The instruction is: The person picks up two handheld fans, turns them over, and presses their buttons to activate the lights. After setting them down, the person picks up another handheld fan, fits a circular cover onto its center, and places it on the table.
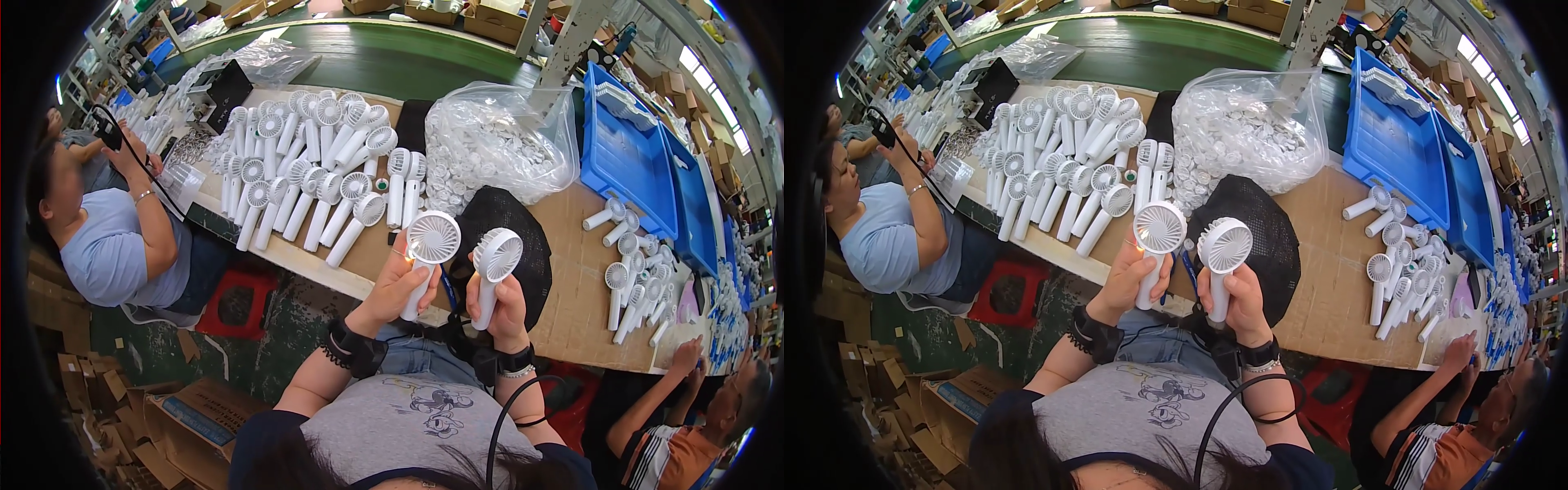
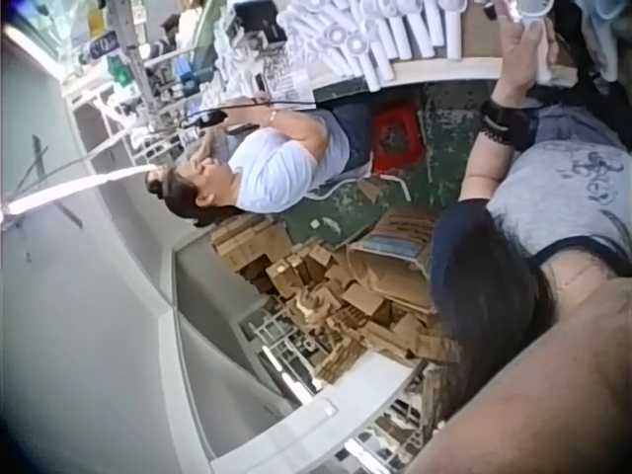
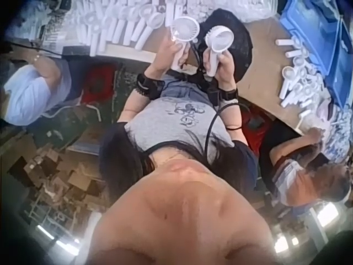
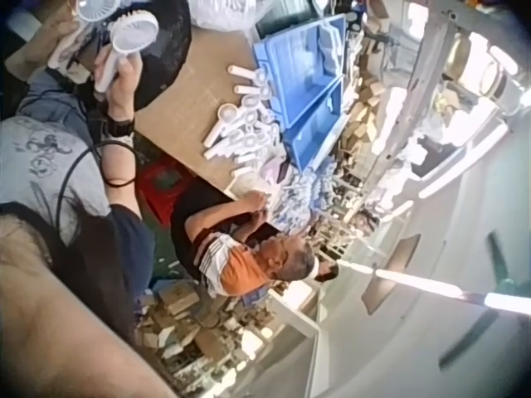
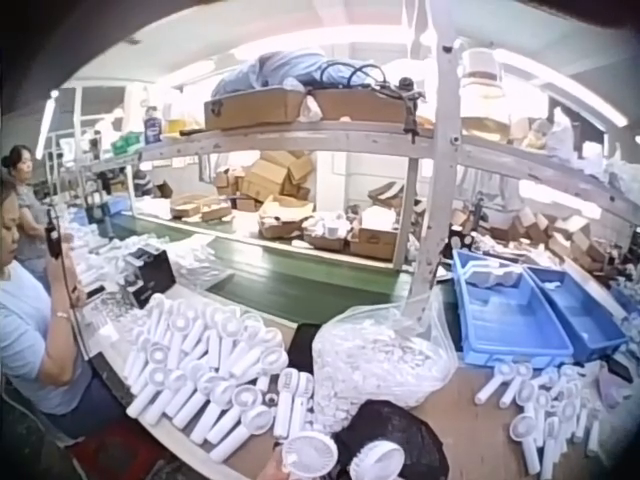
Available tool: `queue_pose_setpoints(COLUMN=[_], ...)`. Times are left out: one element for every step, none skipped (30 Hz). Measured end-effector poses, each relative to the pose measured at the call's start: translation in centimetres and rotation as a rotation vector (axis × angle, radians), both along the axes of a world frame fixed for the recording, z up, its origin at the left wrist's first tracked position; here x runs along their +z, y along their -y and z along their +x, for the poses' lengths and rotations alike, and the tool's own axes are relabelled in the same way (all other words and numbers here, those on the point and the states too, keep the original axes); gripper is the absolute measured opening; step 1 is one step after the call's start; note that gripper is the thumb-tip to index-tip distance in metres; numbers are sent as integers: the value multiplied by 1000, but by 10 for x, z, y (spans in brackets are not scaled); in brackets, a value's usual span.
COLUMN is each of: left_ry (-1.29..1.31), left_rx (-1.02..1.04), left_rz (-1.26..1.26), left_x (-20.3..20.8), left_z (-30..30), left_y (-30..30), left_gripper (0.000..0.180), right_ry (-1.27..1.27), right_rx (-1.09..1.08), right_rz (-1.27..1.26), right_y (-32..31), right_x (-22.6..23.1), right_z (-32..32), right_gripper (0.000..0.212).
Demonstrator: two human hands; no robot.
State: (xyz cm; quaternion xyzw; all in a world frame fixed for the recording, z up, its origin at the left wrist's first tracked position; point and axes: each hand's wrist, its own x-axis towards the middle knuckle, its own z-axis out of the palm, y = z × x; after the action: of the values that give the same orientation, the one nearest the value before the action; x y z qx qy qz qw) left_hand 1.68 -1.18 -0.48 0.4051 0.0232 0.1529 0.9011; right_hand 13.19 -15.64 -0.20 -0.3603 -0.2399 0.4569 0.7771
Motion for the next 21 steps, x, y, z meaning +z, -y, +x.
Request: queue_pose_setpoints(left_ry=[1,3,6,8,8,6,4,2,2,4,6,7,6,-2,-10,-18,-19,-19,-20,-19,-20], left_rx=[3,-4,-8,-12,-7,-8,-9,-14,-12,-11,-11,-11,-12,-12,-12,-12,-13,-11,-9,-6,-6], left_rz=[4,3,2,2,8,11,14,14,16,17,18,18,18,18,17,16,15,13,12,10,10], left_x=[0,0,-1,-1,-1,-2,-2,-2,-2,-2,-2,-2,-2,-2,-2,-2,-2,-1,-1,0,-1], left_z=[0,0,0,0,0,0,0,0,0,0,0,0,0,0,0,0,0,0,0,-1,-1], left_y=[0,1,1,1,1,1,1,1,1,0,0,0,0,-1,-1,-1,0,0,0,0,0], left_gripper=[58,58,58,58,58,58,58,58,58,58,58,58,58,58,59,59,59,59,59,59,59], right_ry=[2,4,6,7,7,7,6,6,1,-4,-10,-10,1,11,22,21,25,29,33,32,34], right_rx=[-2,-4,-3,2,0,-2,-5,-3,9,19,30,31,14,-3,-20,-21,-22,-21,-20,-21,-20], right_rz=[-5,-9,-13,-7,-8,-9,-11,-8,-1,6,12,12,1,-11,-23,-24,-26,-28,-29,-30,-30], right_y=[0,1,0,0,1,1,1,2,2,3,3,2,1,0,0,0,0,0,0,0,0], right_x=[0,-1,-1,-1,-1,-2,-2,-2,-2,-2,-2,-2,-1,-1,-1,-1,-1,-1,-1,-1,-2], right_z=[0,-1,-1,-1,-1,-1,-1,0,1,1,1,1,0,-1,-1,-1,-1,-1,-1,-1,-1], right_gripper=[60,60,59,59,59,59,59,59,55,51,47,47,51,55,59,59,59,59,59,59,59])
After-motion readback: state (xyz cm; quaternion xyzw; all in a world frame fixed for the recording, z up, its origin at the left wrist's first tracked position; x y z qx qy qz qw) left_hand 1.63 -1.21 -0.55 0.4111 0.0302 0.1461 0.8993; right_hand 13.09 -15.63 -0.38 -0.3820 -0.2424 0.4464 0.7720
